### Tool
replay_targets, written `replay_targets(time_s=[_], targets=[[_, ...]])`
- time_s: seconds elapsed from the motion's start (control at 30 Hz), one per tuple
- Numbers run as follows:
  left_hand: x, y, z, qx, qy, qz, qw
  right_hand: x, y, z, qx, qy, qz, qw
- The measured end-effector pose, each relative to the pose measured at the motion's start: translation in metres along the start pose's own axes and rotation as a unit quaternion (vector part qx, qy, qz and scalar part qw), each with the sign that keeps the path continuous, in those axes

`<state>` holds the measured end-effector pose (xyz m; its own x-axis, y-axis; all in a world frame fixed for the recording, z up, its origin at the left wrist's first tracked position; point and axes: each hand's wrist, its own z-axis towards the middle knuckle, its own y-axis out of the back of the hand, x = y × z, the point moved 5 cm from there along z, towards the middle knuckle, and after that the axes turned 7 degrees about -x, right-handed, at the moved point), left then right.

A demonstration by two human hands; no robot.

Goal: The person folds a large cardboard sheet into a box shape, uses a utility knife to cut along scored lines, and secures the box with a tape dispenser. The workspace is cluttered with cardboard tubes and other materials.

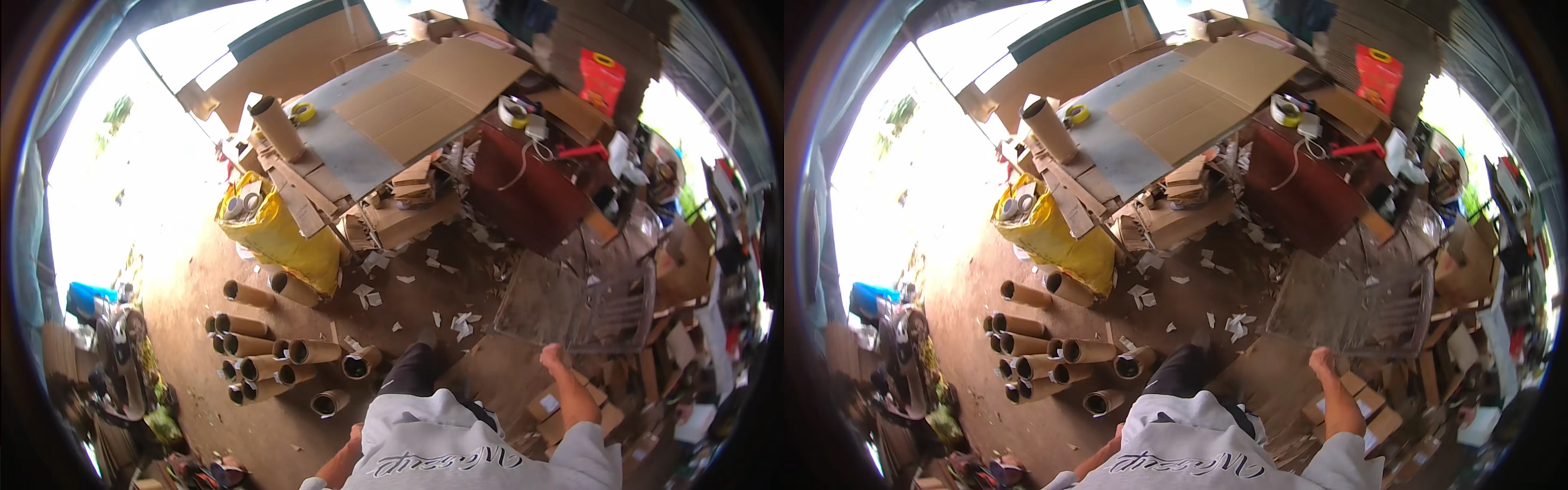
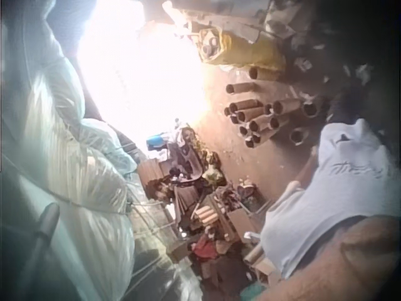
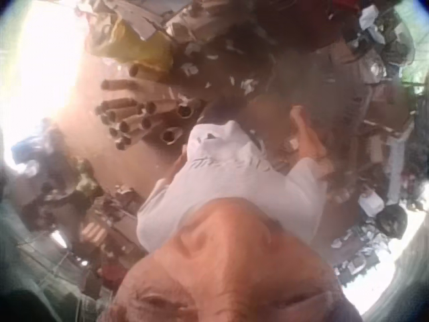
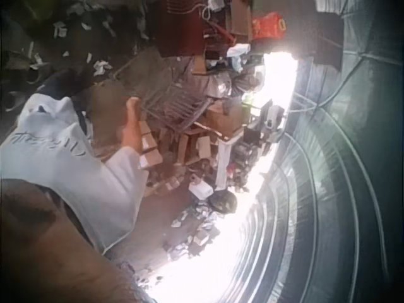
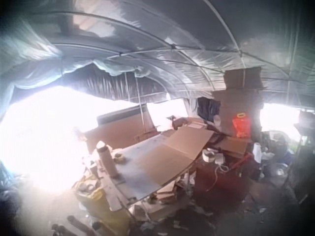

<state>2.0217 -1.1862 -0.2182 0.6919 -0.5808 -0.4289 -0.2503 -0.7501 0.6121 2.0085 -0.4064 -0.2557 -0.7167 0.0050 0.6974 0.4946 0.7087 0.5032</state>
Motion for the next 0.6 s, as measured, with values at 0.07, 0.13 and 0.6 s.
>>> replay_targets(time_s=[0.07, 0.13, 0.6], targets=[[-0.034, -0.04, 0.019, 0.01, -0.005, -0.003, 1.0, 0.087, -0.02, 0.044, 0.004, 0.068, 0.097, 0.993], [-0.077, -0.085, 0.054, 0.026, -0.017, -0.019, 0.999, 0.152, -0.055, 0.09, 0.07, 0.022, 0.136, 0.988], [-0.396, 0.044, 0.245, 0.003, 0.092, -0.513, 0.853, 0.576, -0.304, 0.213, 0.247, 0.076, 0.017, 0.966]])
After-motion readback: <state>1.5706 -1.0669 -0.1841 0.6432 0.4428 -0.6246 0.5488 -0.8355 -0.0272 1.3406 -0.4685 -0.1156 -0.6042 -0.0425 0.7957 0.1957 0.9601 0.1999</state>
